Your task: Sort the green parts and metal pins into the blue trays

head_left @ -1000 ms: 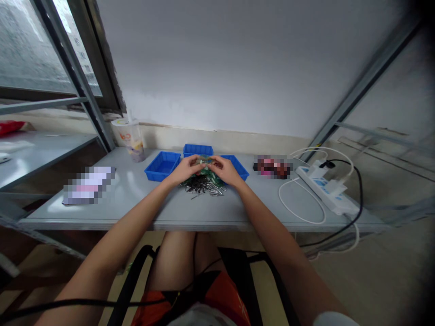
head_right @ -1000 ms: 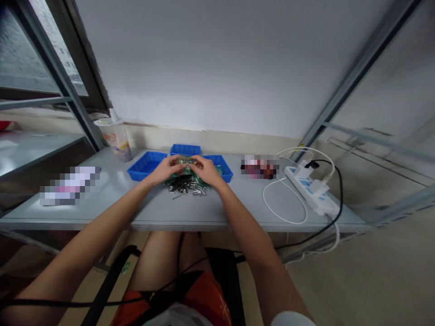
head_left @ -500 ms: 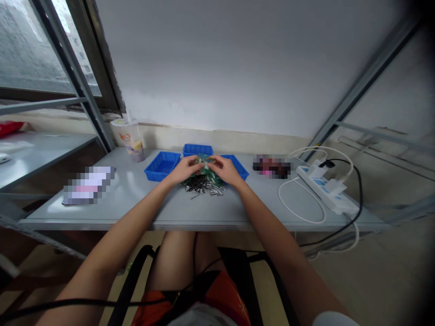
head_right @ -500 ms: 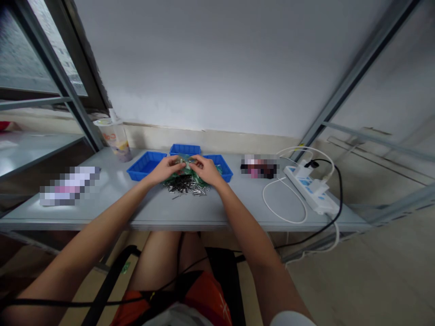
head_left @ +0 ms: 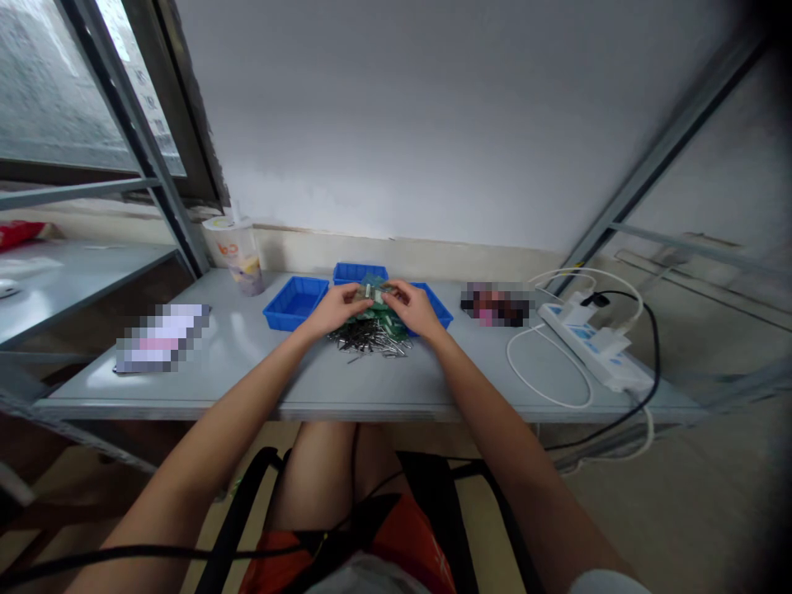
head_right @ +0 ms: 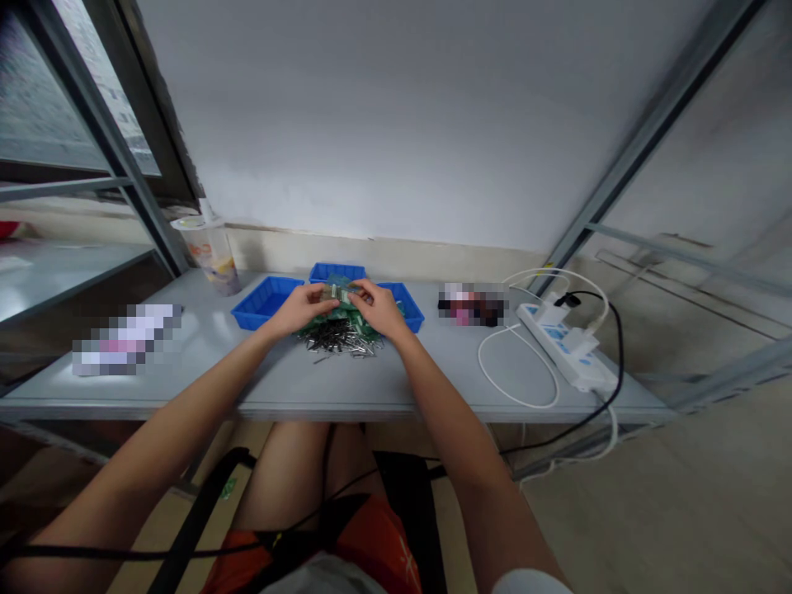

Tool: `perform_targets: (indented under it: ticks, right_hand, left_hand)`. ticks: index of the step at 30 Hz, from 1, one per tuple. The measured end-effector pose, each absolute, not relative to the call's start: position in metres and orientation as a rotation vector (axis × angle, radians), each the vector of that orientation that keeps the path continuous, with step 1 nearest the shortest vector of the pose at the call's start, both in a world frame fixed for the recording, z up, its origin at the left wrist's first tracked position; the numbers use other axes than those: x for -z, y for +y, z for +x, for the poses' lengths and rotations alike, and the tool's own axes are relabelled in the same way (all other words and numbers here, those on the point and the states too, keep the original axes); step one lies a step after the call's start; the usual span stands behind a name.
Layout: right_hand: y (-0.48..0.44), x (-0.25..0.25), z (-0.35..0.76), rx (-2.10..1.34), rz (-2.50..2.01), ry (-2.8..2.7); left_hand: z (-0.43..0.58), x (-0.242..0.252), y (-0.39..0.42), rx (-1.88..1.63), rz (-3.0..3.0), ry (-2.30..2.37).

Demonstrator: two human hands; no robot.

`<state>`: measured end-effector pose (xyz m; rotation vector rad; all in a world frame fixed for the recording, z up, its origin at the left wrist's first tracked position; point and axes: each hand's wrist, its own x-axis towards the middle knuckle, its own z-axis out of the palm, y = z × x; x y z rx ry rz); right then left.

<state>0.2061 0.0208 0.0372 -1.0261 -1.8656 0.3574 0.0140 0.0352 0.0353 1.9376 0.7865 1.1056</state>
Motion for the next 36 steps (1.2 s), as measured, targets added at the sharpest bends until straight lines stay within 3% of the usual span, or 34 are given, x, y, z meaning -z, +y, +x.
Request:
perform_targets:
  ticks: [11, 36]
  right_hand:
    - [0.0197, -0.0367, 0.2068, -0.326, -1.045, -1.945]
    - [0.0185, -0.0382, 0.2070, -0.270, -1.065, -1.972]
  left_hand:
    - [0.0128, -0.0387, 0.0358, -1.355, 1.880, 0.882]
    - [0.0123, -0.0409, 0.0315, -1.325, 1.998, 0.917]
